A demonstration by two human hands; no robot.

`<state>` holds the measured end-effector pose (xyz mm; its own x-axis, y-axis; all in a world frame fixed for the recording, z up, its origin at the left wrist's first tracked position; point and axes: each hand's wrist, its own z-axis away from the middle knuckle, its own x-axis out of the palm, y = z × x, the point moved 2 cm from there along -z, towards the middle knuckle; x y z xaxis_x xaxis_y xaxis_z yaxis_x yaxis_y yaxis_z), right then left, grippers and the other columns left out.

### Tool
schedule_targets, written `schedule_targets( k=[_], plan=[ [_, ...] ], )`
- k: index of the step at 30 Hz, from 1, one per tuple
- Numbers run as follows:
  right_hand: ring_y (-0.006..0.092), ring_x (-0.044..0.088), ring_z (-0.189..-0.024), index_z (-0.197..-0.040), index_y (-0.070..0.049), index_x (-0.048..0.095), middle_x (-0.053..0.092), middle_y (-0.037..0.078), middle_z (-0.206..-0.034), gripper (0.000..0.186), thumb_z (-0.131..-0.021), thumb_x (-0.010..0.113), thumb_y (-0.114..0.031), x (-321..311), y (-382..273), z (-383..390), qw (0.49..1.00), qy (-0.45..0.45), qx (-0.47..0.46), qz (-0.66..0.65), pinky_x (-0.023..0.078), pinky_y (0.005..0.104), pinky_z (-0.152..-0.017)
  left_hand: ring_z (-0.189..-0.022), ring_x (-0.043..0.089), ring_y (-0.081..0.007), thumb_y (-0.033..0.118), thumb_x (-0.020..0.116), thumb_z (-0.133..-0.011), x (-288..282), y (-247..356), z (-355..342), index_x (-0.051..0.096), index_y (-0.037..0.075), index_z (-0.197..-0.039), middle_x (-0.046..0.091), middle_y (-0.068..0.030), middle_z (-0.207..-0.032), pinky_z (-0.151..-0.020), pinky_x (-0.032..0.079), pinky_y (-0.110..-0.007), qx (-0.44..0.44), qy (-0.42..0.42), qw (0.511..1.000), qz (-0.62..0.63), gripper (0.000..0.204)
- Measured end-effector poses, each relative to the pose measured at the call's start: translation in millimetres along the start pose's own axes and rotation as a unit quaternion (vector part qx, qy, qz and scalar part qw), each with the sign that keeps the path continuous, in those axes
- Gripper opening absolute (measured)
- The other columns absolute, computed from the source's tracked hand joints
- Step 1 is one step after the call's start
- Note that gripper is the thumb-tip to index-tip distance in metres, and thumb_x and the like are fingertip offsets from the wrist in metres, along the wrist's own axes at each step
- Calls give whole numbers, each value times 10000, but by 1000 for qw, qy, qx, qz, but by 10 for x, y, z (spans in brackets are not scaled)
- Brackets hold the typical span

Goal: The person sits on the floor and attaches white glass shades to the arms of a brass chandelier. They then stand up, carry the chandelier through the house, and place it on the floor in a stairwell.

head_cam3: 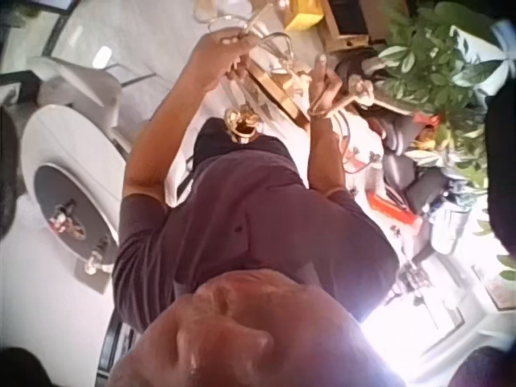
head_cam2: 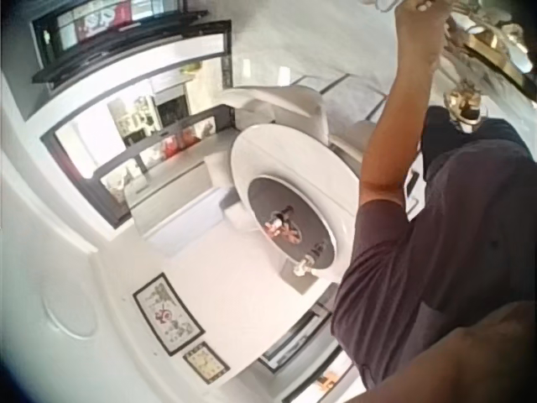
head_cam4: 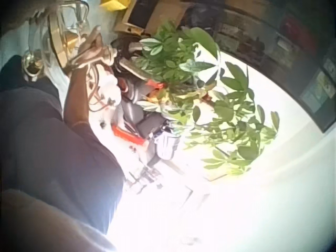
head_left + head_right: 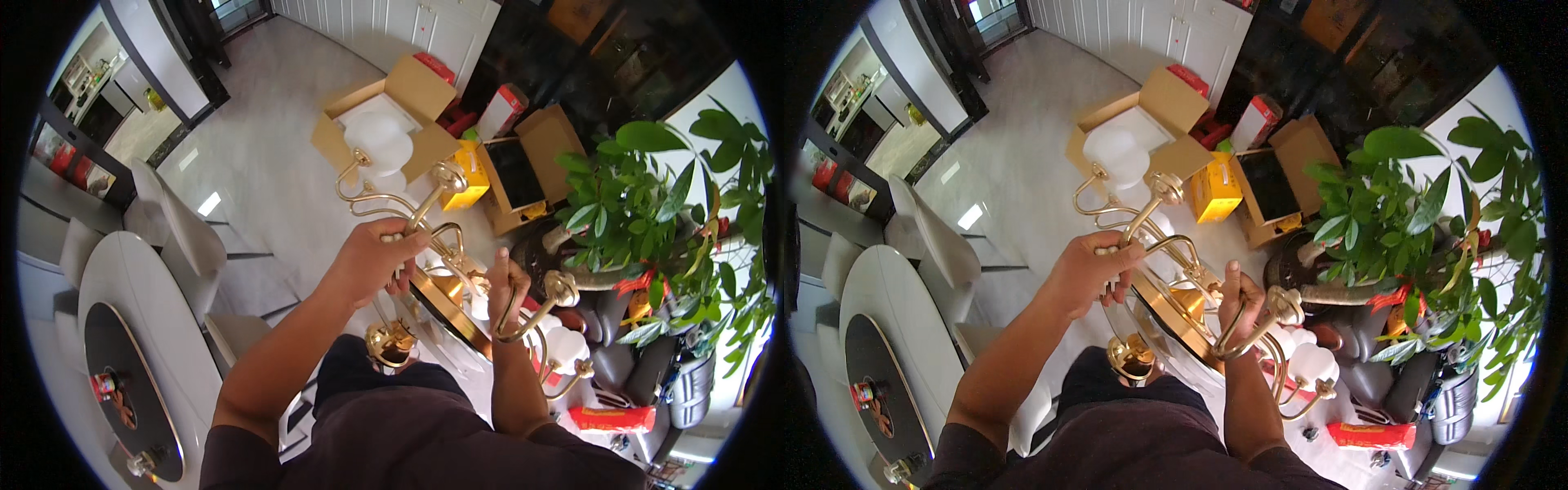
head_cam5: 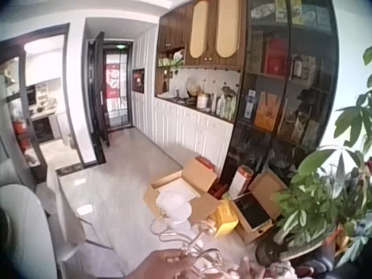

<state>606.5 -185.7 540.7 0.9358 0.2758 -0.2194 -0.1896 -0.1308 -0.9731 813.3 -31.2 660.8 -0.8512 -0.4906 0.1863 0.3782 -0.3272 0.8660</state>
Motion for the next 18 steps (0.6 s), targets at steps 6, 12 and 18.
schedule_targets(
  k=[6, 12, 18],
  plan=[
    [77, 413, -487, -511, -35, 501, 475, 4, -486, 574, -985, 611, -339, 823, -276, -896, 997, 61, -18, -41, 332, 262, -515, -470, 525, -112, 290, 676, -926, -475, 625, -697, 658, 64, -924, 561, -11, -623, -411, 340, -263, 55, 39, 997, 29, 227],
    [72, 413, -498, -522, -38, 504, 475, -2, -497, 557, -979, 623, -335, 1752, -521, -1674, 995, 62, -73, -5, 339, 270, -492, -486, 539, -109, 274, 699, -912, -1431, 1197, -1392, 660, 55, -915, 563, -8, -627, -416, 347, -262, 51, 15, 997, 47, 222],
    [92, 397, -518, -532, -36, 481, 459, 2, -502, 604, -975, 595, -430, 2505, -1288, -2441, 996, 71, -17, 50, 318, 293, -526, -509, 523, -91, 239, 697, -908, -2454, 1916, -1923, 556, 69, -1366, 554, 6, -673, -404, 350, -242, 114, 10, 988, 108, 508]
  ],
)
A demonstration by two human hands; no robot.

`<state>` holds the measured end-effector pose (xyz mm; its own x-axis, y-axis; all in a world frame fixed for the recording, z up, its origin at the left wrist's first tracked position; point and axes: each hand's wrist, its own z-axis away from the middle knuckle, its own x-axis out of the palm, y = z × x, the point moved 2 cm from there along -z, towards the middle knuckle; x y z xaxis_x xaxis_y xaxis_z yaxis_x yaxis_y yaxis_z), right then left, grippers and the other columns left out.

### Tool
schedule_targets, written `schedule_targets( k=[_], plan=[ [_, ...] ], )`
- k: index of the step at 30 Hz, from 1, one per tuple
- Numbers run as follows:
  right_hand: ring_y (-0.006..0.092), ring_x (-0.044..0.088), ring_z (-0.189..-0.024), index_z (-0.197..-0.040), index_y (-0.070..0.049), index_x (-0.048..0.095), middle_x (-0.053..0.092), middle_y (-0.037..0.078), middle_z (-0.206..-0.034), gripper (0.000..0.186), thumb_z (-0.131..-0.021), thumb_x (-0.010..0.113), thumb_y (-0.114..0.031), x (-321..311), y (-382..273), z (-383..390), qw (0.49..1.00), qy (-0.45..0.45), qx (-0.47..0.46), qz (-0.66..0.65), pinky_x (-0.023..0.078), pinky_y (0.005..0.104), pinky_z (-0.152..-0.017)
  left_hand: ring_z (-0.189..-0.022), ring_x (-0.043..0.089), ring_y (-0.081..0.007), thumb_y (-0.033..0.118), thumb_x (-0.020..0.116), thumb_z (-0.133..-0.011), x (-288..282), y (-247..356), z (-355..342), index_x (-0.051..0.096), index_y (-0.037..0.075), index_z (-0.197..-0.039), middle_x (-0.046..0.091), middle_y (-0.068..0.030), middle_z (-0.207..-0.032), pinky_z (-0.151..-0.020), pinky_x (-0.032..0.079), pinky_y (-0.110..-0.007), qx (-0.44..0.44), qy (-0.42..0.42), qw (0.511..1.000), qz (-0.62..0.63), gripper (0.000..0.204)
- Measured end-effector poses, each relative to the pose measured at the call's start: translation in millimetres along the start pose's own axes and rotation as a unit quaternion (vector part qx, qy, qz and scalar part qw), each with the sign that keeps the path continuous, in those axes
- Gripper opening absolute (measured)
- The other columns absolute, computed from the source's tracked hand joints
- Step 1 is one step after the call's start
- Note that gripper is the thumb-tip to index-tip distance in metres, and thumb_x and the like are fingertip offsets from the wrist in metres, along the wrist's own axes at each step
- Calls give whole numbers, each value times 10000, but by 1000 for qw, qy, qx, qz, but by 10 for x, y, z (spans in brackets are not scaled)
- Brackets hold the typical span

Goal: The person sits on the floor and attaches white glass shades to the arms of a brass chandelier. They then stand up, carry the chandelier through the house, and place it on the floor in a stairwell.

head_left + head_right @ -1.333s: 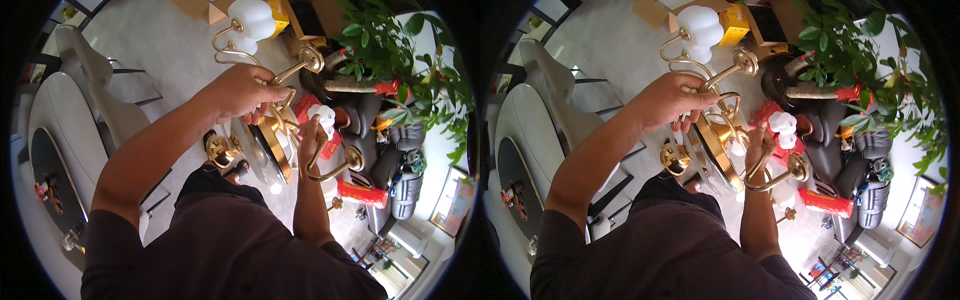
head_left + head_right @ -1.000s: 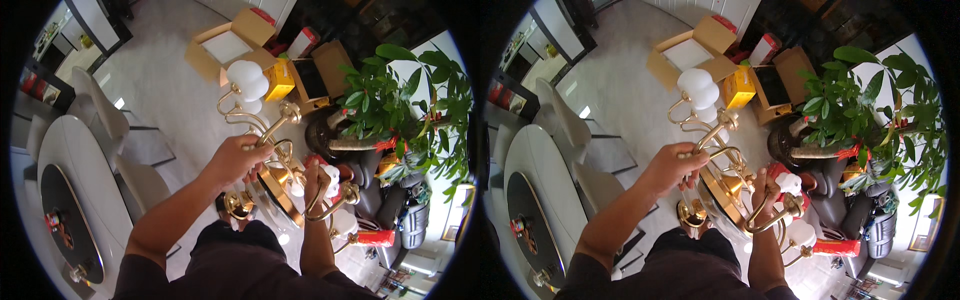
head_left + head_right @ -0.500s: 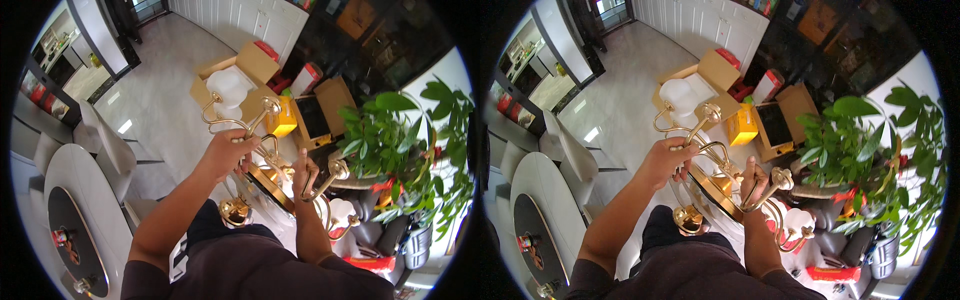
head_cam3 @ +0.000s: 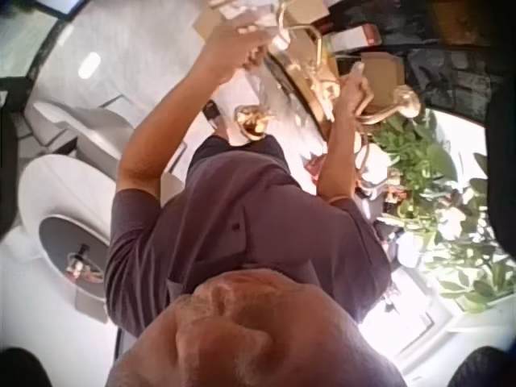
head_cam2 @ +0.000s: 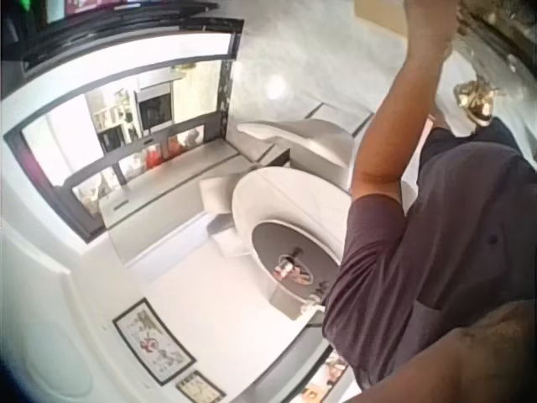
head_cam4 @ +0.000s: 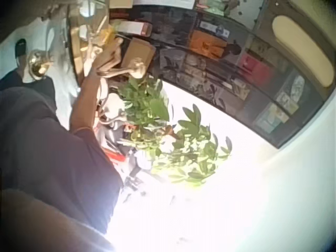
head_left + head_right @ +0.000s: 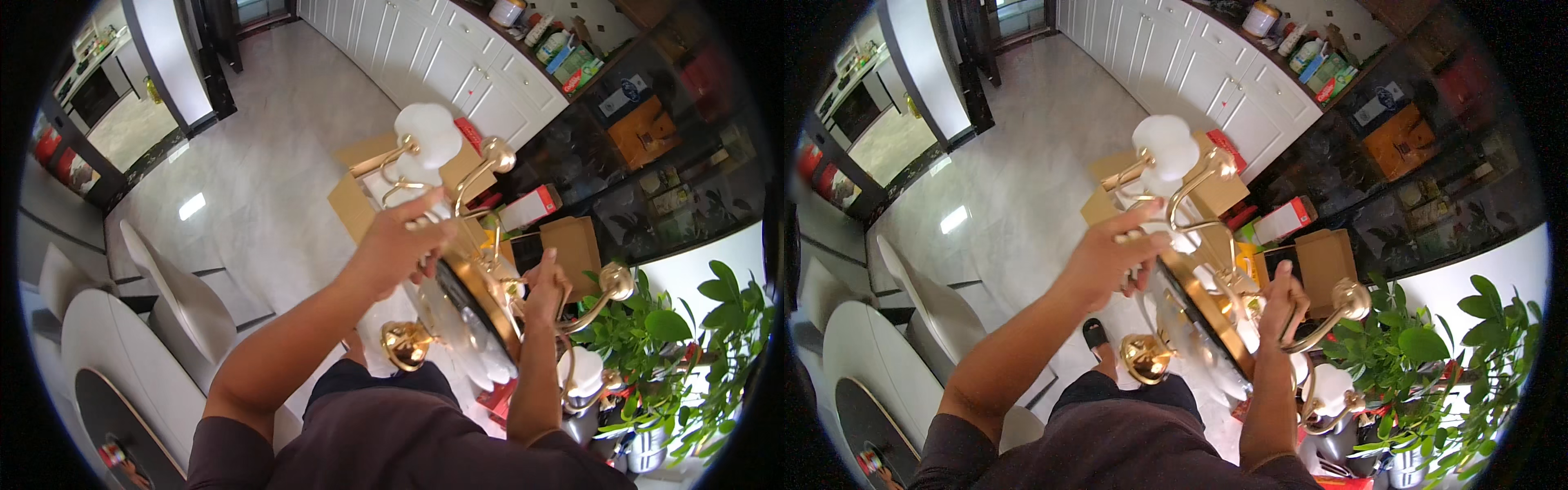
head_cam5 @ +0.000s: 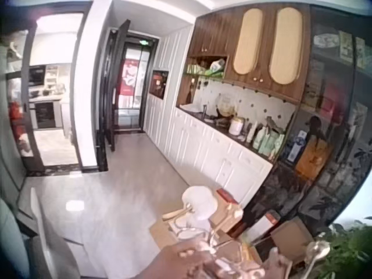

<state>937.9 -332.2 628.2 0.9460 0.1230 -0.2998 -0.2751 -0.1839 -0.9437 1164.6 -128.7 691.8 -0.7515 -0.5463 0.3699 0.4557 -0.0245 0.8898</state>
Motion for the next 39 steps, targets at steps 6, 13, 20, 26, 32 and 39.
schedule_targets(
  k=[6, 13, 20, 26, 32, 39],
  plan=[
    [95, 382, -510, -560, -69, 479, 445, -5, -522, 591, -973, 586, -478, 904, -442, -784, 999, 3, -22, -43, 339, 291, -529, -516, 526, -95, 268, 674, -932, -1692, 477, -506, 558, 88, -1342, 552, 8, -698, -408, 353, -233, -35, 100, 989, 106, 463],
    [104, 364, -550, -541, -85, 403, 377, -29, -533, 586, -959, 630, -427, 2046, -519, -1492, 998, 41, -25, -34, 344, 308, -572, -527, 473, -63, 281, 675, -928, -3686, 1142, -1008, 626, 133, -1201, 538, 33, -718, -385, 320, -176, 2, 263, 953, 149, 314],
    [123, 348, -521, -554, -87, 390, 357, -8, -521, 594, -952, 629, -459, 3412, -317, -2293, 998, 51, 18, -20, 319, 320, -531, -473, 438, -54, 302, 685, -931, -5743, 2024, -507, 598, 121, -1220, 498, 40, -678, -349, 289, -181, 73, 493, 862, 91, 352],
    [100, 335, -523, -562, -109, 406, 374, -14, -516, 564, -952, 630, -448, 4758, -435, -2674, 999, 31, 24, -25, 283, 296, -521, -456, 433, -50, 343, 669, -944, -7079, 2193, 239, 613, 168, -1212, 500, 64, -677, -313, 301, -205, 156, 598, 762, 193, 325],
    [97, 324, -513, -529, -108, 381, 374, -15, -501, 585, -959, 633, -414, 6418, -873, -3348, 998, 57, -16, -1, 297, 287, -532, -414, 398, -61, 391, 655, -945, -8126, 2391, -467, 615, 183, -1187, 485, 67, -649, -314, 305, -212, 98, 699, 684, 183, 322],
    [108, 425, -585, -787, -87, 620, 500, -25, -675, 347, -969, 627, -384, 7919, -614, -4731, 998, 38, 18, -42, 385, 300, -547, -382, 385, -114, 353, 630, -937, -9323, 3143, -2478, 513, 156, -778, 393, 19, -535, -327, 236, -266, -83, 562, 812, 135, 279]
  ],
)
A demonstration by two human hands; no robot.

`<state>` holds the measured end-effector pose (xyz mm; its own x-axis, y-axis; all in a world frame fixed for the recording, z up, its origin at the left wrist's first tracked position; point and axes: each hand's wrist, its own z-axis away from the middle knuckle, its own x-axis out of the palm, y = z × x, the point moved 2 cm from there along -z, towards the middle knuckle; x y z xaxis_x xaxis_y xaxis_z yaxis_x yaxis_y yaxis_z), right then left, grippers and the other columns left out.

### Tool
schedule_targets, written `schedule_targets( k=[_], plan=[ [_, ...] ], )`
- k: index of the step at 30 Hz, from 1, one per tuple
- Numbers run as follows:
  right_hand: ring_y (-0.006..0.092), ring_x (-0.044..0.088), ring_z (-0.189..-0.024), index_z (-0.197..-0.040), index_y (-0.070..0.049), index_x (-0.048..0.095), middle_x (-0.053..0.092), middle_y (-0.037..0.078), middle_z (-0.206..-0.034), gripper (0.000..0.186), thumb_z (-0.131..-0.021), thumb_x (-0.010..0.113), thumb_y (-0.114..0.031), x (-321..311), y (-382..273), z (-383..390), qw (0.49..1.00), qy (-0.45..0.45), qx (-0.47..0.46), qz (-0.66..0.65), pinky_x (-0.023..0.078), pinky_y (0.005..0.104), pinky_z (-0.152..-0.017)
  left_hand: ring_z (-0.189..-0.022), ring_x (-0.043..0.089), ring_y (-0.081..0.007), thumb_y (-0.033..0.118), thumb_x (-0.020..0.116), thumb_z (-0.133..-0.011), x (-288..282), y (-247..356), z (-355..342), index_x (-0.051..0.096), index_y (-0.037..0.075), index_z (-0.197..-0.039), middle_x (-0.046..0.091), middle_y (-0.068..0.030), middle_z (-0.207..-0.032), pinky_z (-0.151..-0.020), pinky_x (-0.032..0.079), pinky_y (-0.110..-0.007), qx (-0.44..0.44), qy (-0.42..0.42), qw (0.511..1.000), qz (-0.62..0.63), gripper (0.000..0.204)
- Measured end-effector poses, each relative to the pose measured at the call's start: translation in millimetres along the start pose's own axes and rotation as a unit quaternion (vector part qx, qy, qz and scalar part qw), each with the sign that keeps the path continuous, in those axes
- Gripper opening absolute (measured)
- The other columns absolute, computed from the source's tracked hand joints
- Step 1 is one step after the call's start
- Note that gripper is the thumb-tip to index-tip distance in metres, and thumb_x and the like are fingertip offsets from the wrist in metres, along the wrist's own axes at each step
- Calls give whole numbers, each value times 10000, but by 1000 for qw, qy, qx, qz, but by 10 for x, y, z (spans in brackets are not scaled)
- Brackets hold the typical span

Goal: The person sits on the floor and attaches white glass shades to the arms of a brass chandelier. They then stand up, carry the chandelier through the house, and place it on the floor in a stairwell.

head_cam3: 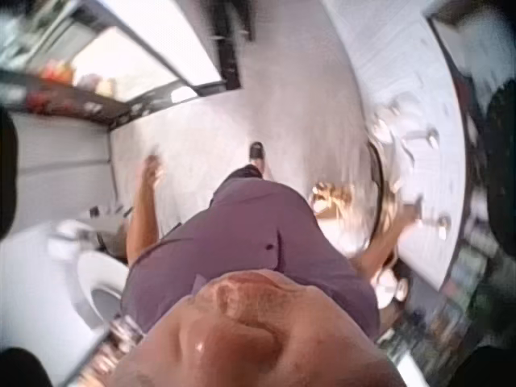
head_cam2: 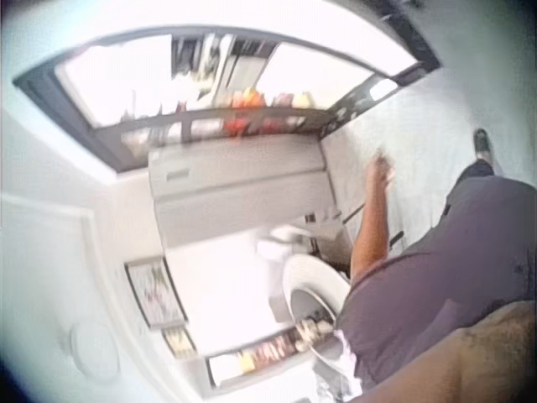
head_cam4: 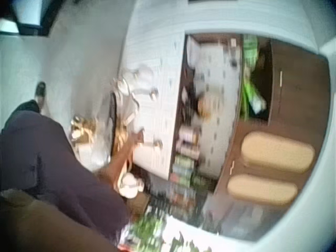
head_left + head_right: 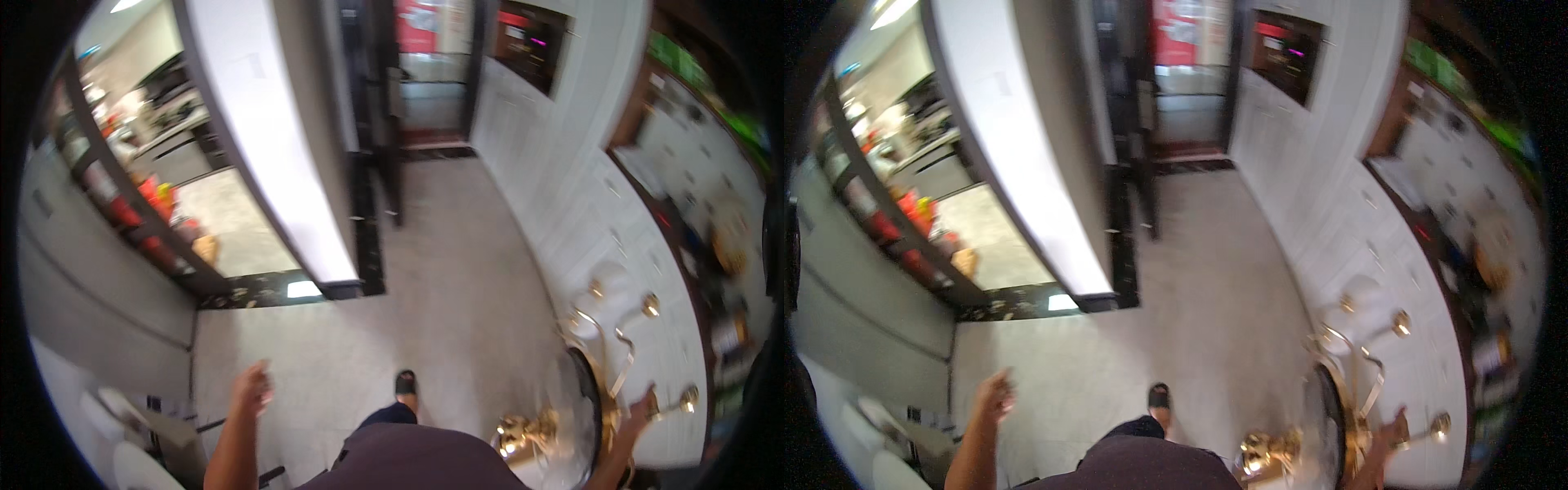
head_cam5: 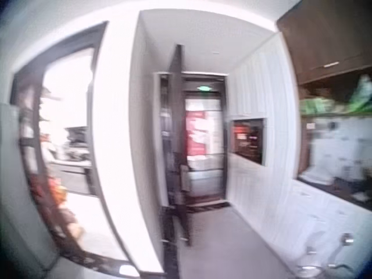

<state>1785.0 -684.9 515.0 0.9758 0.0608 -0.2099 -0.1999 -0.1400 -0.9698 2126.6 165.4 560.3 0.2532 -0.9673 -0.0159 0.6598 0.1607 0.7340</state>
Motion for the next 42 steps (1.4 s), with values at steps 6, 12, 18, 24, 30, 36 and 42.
schedule_targets(
  k=[6, 12, 18, 24, 30, 36, 42],
  plan=[
    [72, 211, -504, -979, -73, 720, 270, -66, -591, 254, -1004, 563, -271, 1945, -288, -507, 999, 2, -34, -6, 210, 263, -471, -574, 523, -103, 269, 661, -949, 2212, 1637, -1038, 639, 85, -1237, 534, 15, -700, -499, 431, -251, 32, -145, 984, -97, 343],
    [86, 315, -532, -854, -93, 689, 364, -51, -593, 208, -971, 624, -253, 3982, -422, -820, 995, -50, -15, -90, 279, 270, -515, -483, 475, -86, 193, 628, -964, 3406, 2303, -1886, 610, 38, -1276, 550, -7, -641, -423, 395, -246, 109, -154, 944, -270, 349],
    [80, 345, -525, -553, -80, 495, 377, -33, -519, 484, -948, 680, -288, 6058, -1291, -612, 994, -94, -42, -40, 290, 304, -517, -442, 547, -144, 247, 665, -926, 2866, 1851, -2784, 668, 40, -1153, 584, -47, -610, -355, 392, -284, 45, -22, 963, -267, 308],
    [111, 375, -488, -535, -46, 488, 423, 14, -495, 524, -930, 693, -324, 7824, -1642, -1057, 984, -147, 21, -97, 325, 340, -499, -460, 544, -179, 146, 647, -885, 2670, 1221, -3391, 687, 54, -844, 573, -57, -616, -402, 458, -348, -111, -24, 968, -222, 109],
    [93, 360, -434, -540, -108, 437, 382, -16, -493, 491, -931, 685, -270, 9698, -1501, -1439, 958, -242, -52, -145, 283, 328, -419, -492, 548, -196, 129, 669, -877, 3230, 1121, -4179, 699, 47, -885, 551, -58, -620, -437, 461, -372, -144, 0, 948, -284, 88],
    [93, 344, -477, -500, -77, 440, 391, -12, -484, 523, -922, 678, -276, 11427, -2171, -1674, 964, -251, -87, -25, 275, 338, -460, -491, 541, -199, 111, 662, -881, 4213, 1891, -4779, 702, 40, -907, 536, -61, -615, -443, 454, -378, -95, -44, 954, -281, 86],
    [88, 393, -512, -528, -92, 477, 449, -35, -533, 481, -911, 705, -274, 13173, -2279, -2142, 947, -270, -45, -165, 314, 297, -483, -491, 534, -203, 93, 655, -885, 4915, 2383, -5398, 705, 33, -929, 520, -64, -609, -450, 447, -383, -31, -117, 965, -234, 90]
  ],
)
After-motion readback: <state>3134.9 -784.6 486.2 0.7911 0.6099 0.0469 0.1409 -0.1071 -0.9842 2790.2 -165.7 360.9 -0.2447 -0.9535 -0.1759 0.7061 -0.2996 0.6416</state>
